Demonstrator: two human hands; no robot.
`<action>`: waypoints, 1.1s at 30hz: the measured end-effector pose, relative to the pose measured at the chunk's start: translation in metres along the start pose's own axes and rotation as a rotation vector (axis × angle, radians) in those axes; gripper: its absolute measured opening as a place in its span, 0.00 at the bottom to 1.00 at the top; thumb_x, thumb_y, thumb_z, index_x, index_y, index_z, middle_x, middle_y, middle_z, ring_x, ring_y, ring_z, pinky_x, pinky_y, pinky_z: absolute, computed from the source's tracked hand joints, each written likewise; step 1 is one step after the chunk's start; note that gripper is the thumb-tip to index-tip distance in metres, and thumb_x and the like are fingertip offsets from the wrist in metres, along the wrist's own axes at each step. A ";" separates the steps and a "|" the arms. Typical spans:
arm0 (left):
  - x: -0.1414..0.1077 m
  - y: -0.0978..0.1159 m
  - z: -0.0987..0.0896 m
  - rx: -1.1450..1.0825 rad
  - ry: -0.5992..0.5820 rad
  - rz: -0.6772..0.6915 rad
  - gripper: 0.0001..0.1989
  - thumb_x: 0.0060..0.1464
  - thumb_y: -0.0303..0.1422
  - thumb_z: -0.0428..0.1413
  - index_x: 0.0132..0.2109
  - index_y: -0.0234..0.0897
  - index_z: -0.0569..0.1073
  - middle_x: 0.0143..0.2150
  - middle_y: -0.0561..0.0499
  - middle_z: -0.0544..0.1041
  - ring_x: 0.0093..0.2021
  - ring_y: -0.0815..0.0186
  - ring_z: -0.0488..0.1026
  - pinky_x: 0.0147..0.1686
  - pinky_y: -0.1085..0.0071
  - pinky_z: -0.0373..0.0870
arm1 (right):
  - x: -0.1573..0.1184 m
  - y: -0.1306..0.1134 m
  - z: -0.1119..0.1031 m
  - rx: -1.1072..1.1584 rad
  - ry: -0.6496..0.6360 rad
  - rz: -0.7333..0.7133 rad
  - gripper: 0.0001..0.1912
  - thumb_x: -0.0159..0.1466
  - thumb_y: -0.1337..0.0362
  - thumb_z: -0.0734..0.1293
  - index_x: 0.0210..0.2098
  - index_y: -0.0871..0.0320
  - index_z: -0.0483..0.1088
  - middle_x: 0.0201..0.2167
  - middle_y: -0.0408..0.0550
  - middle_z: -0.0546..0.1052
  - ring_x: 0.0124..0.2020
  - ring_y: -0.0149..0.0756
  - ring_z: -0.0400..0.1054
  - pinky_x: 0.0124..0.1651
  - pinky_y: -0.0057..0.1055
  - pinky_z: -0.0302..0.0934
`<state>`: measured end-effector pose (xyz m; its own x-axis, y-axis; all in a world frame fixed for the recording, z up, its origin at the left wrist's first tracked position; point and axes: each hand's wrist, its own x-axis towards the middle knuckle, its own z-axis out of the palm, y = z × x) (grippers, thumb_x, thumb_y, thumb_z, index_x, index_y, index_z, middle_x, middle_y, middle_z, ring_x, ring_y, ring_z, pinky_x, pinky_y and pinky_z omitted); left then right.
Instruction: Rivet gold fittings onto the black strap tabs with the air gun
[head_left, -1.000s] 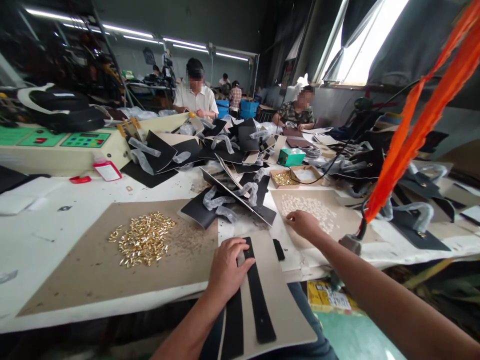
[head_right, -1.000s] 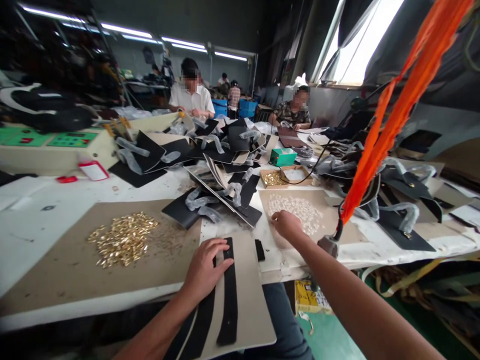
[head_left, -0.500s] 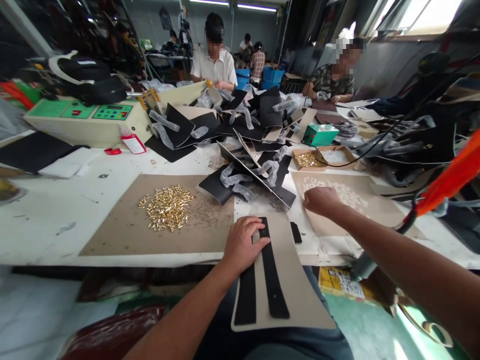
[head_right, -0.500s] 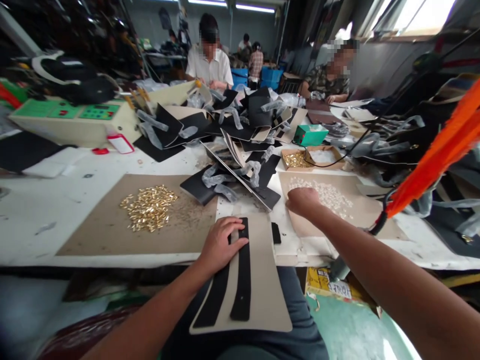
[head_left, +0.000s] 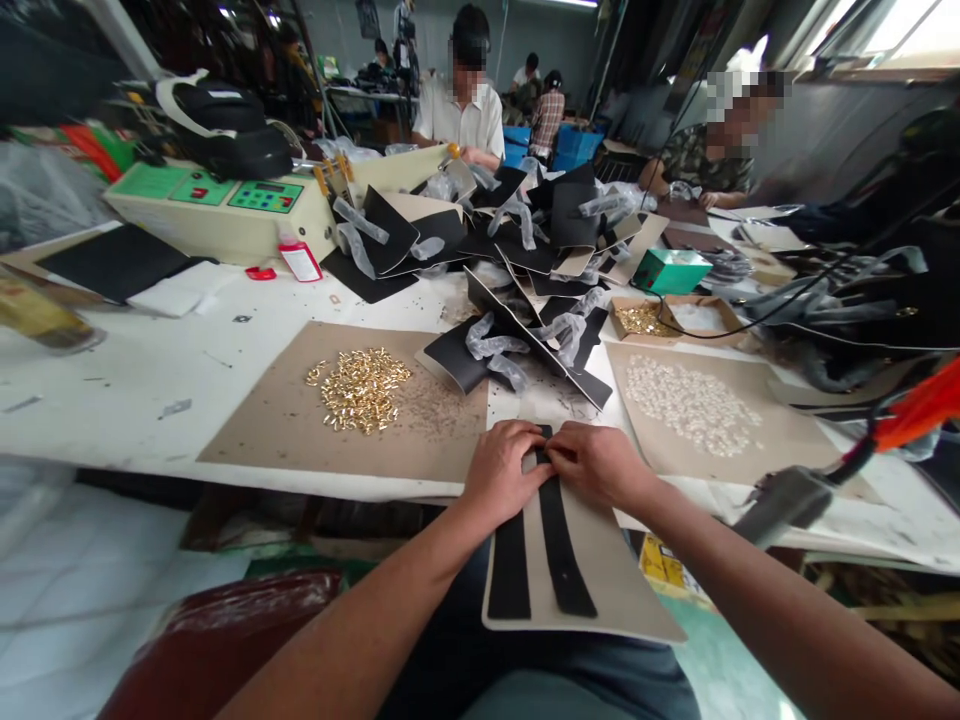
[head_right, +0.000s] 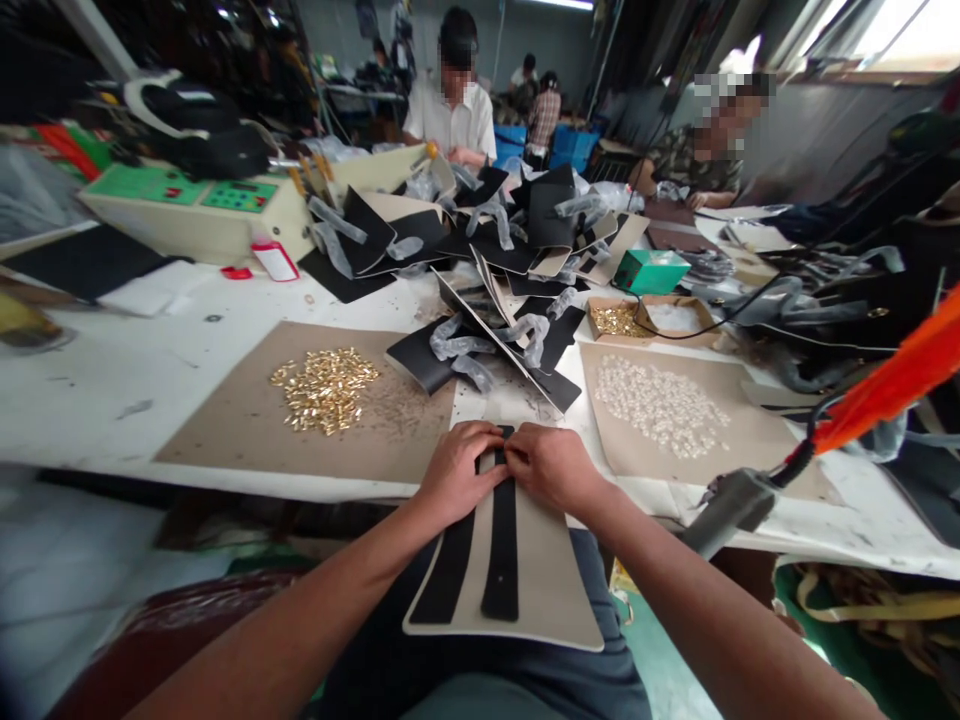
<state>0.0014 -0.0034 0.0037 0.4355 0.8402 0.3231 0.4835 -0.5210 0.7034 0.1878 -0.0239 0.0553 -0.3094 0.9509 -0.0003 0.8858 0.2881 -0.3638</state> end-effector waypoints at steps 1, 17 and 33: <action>0.000 0.000 0.000 0.002 -0.002 0.002 0.13 0.53 0.33 0.71 0.46 0.41 0.81 0.54 0.47 0.82 0.58 0.53 0.75 0.58 0.54 0.71 | 0.003 0.001 0.002 0.004 0.002 0.006 0.12 0.66 0.65 0.63 0.35 0.54 0.80 0.35 0.45 0.81 0.37 0.35 0.73 0.39 0.29 0.56; 0.000 0.000 -0.001 0.006 -0.011 -0.016 0.16 0.51 0.34 0.72 0.47 0.42 0.80 0.55 0.47 0.81 0.58 0.52 0.75 0.58 0.53 0.71 | 0.025 0.021 0.002 0.581 -0.203 0.357 0.08 0.54 0.59 0.70 0.24 0.57 0.72 0.18 0.39 0.71 0.21 0.30 0.62 0.24 0.27 0.52; 0.002 0.000 0.000 -0.008 -0.004 -0.006 0.20 0.50 0.30 0.72 0.50 0.44 0.80 0.55 0.48 0.82 0.58 0.52 0.75 0.59 0.52 0.71 | -0.176 0.008 -0.018 0.158 0.839 0.953 0.23 0.61 0.41 0.70 0.46 0.51 0.75 0.40 0.55 0.82 0.46 0.60 0.78 0.52 0.54 0.70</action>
<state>0.0023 -0.0015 0.0045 0.4351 0.8429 0.3164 0.4804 -0.5146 0.7102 0.2561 -0.1867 0.0694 0.7856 0.5692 0.2428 0.5672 -0.5054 -0.6503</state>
